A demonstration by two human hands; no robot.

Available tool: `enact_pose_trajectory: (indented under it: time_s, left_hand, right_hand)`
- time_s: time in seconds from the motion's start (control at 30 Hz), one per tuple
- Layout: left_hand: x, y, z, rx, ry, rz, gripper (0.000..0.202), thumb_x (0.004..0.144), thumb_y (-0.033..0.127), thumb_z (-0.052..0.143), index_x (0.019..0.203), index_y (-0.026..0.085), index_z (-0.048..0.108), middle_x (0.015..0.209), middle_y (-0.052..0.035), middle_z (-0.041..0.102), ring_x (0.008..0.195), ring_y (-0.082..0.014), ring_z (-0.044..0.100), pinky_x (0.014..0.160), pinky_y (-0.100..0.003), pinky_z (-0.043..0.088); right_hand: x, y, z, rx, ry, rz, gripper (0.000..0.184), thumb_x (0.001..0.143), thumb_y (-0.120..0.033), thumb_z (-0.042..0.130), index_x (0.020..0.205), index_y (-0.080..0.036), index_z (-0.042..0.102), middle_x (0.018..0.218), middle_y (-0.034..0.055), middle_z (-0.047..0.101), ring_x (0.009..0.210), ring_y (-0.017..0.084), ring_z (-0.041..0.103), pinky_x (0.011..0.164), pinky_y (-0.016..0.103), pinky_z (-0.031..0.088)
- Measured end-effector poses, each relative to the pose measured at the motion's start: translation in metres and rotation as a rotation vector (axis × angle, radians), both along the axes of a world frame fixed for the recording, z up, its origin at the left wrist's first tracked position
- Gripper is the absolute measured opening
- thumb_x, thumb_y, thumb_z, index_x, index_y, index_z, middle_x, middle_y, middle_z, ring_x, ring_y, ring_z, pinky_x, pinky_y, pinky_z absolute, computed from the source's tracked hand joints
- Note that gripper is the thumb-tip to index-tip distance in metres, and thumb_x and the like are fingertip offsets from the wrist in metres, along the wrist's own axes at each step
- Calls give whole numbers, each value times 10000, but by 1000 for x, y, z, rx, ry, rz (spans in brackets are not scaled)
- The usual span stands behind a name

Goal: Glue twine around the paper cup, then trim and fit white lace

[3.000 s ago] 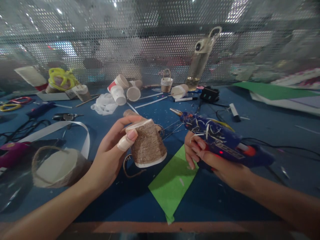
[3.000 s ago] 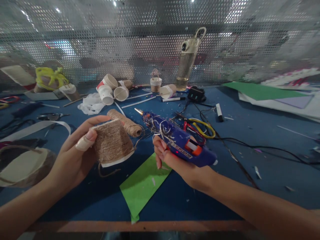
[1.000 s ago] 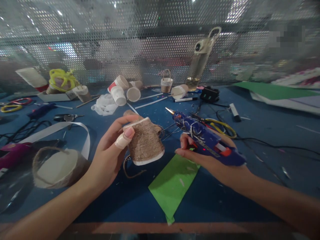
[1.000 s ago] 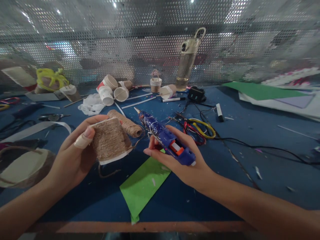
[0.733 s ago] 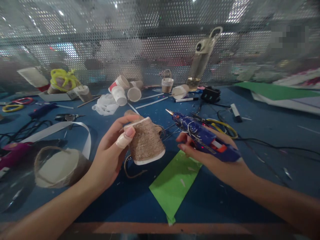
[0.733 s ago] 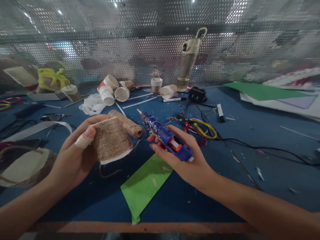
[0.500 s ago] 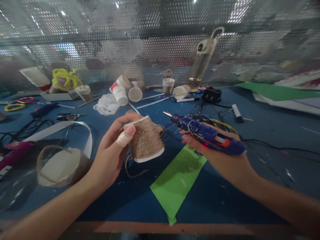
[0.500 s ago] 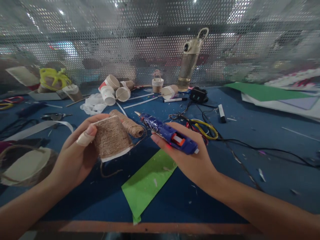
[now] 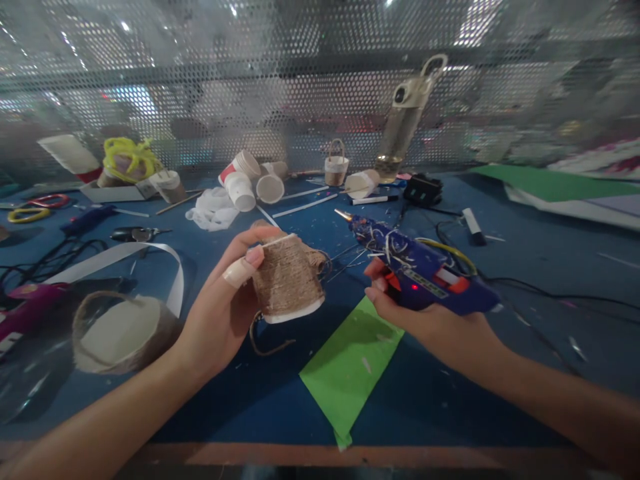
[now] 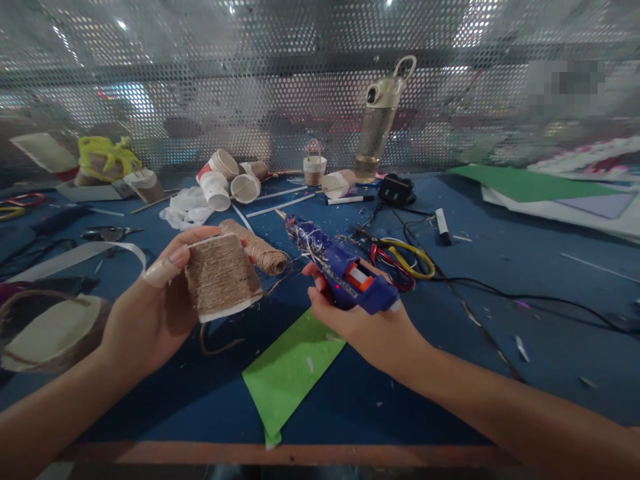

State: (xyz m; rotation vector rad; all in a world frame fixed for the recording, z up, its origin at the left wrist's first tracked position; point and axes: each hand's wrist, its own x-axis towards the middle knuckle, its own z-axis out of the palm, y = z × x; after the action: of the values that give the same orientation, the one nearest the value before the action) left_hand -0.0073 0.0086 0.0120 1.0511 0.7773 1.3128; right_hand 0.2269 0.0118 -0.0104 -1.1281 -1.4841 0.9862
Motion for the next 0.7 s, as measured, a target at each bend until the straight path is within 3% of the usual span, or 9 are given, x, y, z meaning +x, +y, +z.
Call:
enact_pose_trajectory:
  time_s: [0.13,0.27,0.5,0.7]
  left_hand:
    - [0,2,-2,-101,-25,-19,280,951,399,577,1128,207,676,1147,-93,717,1096,-275,678,904,-392,574]
    - [0,3,-6,-142,-24,-17,354,936,431,601,1172,176,673,1200,-132,719,1126,-299,675,946,-417,558]
    - [0,1,-5,-194,98,40,412,843,475,730,1157,212,692,1155,-93,733,1025,-263,689,843,-351,570]
    - [1,-1,-2,-176,136,73,416,805,497,769,1129,244,709,1197,-67,722,1077,-257,666,825,-313,552]
  right_hand:
    - [5,-2,4,27,-60,51,211,785,-322,805,929,-273,660,879,18,684,803,190,685,771,331,630]
    - [5,-4,2,-23,18,100,192,810,-301,776,968,-281,668,936,27,699,843,186,695,780,311,631]
    - [3,-6,-9,-124,174,193,194,794,-330,752,959,-291,659,1008,36,678,929,206,691,882,370,608]
    - [3,-5,-1,-159,157,196,211,797,-389,757,942,-266,666,935,37,682,889,193,694,830,337,627]
